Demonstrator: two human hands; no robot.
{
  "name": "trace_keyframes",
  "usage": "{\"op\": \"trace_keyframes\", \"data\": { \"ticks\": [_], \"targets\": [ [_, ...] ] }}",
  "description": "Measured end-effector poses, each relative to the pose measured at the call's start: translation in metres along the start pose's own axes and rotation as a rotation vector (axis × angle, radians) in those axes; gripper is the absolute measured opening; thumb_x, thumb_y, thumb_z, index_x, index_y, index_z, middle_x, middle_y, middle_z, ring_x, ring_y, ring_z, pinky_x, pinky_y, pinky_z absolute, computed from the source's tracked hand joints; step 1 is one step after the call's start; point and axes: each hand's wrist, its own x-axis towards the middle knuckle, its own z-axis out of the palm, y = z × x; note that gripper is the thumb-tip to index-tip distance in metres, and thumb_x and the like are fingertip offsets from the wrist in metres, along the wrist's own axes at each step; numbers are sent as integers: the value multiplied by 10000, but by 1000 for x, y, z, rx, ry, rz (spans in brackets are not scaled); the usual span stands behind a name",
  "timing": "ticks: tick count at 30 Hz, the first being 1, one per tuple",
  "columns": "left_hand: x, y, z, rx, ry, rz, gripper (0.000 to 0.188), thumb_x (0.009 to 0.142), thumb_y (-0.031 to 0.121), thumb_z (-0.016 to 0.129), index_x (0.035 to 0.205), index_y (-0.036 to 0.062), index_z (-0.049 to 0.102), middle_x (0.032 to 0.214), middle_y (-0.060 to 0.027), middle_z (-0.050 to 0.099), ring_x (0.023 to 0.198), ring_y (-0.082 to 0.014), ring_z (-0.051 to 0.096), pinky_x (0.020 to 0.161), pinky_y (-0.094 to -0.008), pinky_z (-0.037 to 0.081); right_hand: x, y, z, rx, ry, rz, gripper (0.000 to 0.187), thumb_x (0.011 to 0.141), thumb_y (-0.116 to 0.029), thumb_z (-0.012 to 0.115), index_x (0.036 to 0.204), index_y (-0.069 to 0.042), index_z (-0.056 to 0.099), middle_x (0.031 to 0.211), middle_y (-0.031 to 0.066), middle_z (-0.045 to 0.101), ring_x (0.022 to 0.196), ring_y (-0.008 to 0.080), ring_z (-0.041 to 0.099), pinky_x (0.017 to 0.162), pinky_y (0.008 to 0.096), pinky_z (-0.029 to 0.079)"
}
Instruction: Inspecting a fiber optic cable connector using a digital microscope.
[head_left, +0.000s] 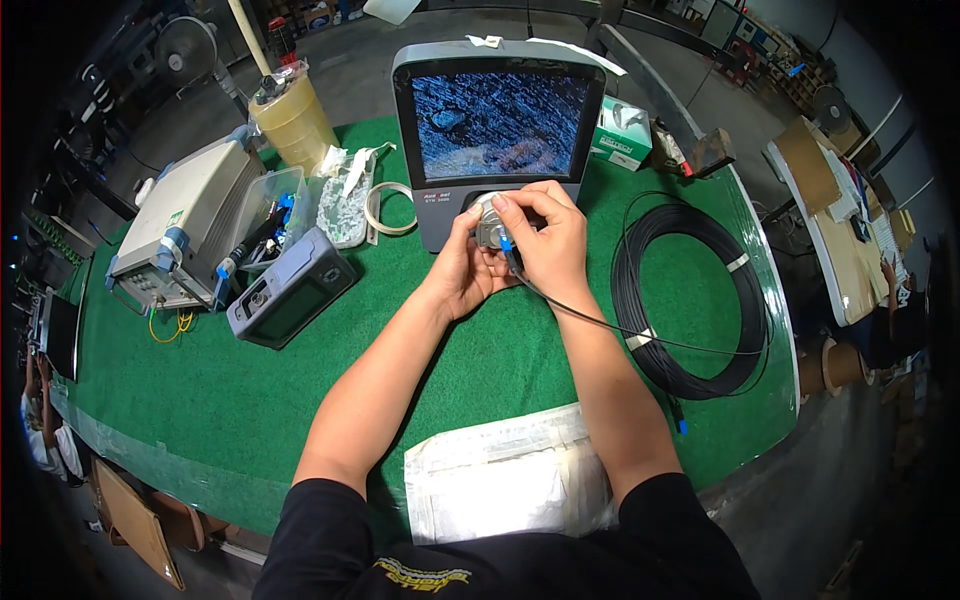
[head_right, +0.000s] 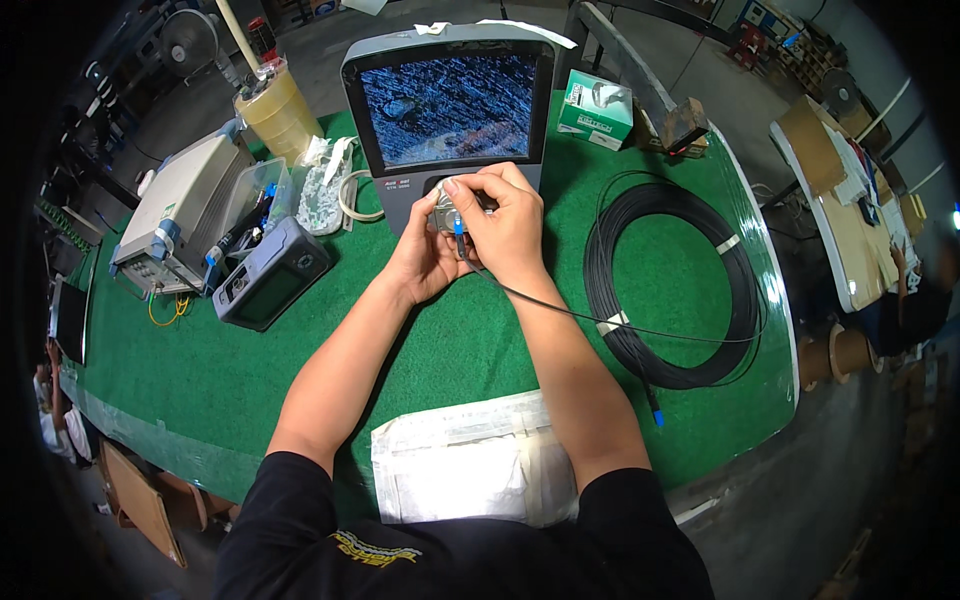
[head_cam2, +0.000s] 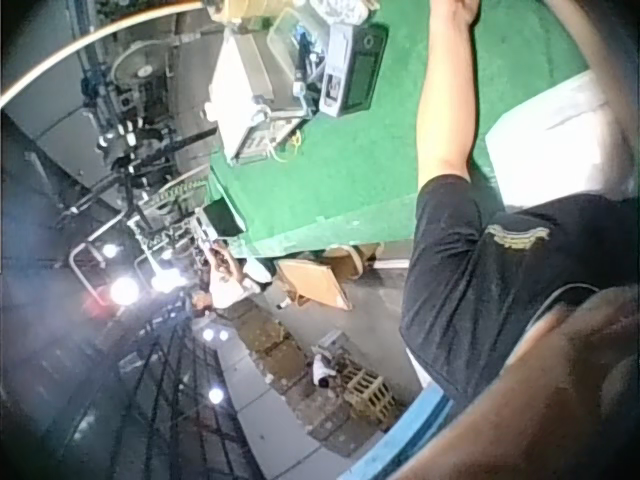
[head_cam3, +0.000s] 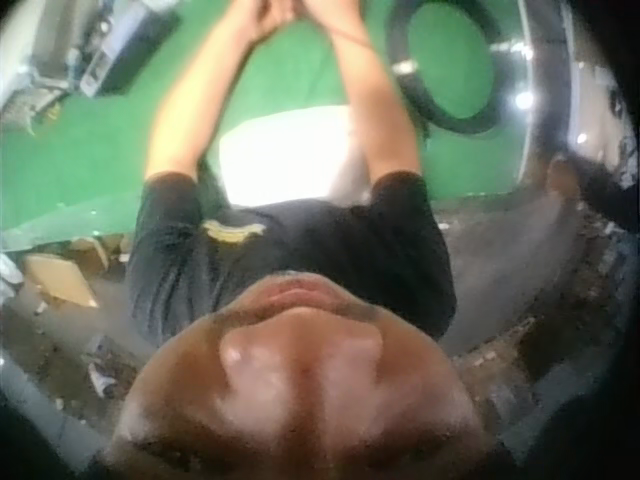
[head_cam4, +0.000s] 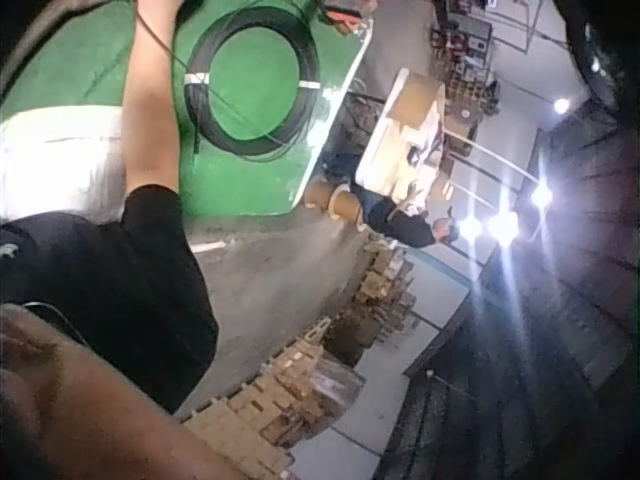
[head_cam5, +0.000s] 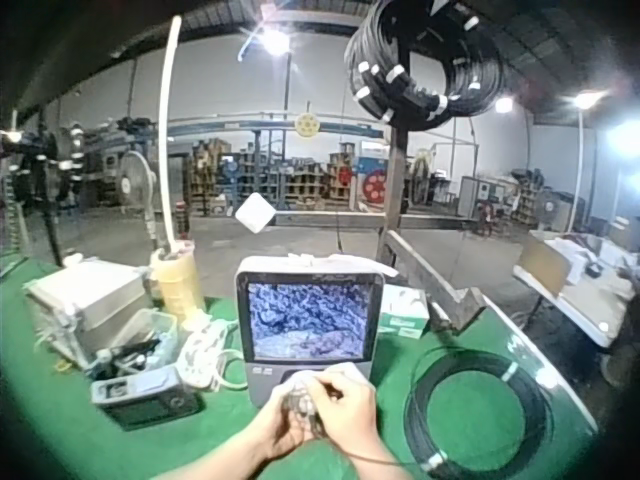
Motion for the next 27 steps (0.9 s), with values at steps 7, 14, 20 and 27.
{"op": "trace_keyframes", "data": {
  "ticks": [7,14,20,27],
  "targets": [
    [-3,0,2,-19,-72,-15,714,1003,653,461,1294,20,615,1056,-136,733,950,-262,713,932,-434,575,-24,25,-1,16,227,8,171,1019,-140,636,1093,7,683,878,76,685,746,132,651,670,288,511],
    [-5,-3,-7,-114,-239,-19,751,1028,655,388,1281,-16,610,1102,-181,711,1028,-311,685,1024,-493,517,-37,36,-3,12,172,60,186,1060,-152,570,1156,-4,631,722,-12,572,635,46,505,576,233,415],
    [-4,-3,-3,-82,-240,-9,674,1034,617,438,1324,28,592,1180,-155,697,1074,-286,674,1030,-494,518,-39,32,1,192,128,145,187,1061,-128,569,1188,4,605,798,48,691,645,81,646,573,247,507],
    [-1,-5,-10,-98,-215,-16,674,1022,637,467,1336,53,590,1199,-125,693,1071,-250,676,1046,-482,518,-39,30,2,154,134,102,236,1059,-122,563,1260,0,559,766,50,686,634,90,660,568,255,511]
  ]
}}
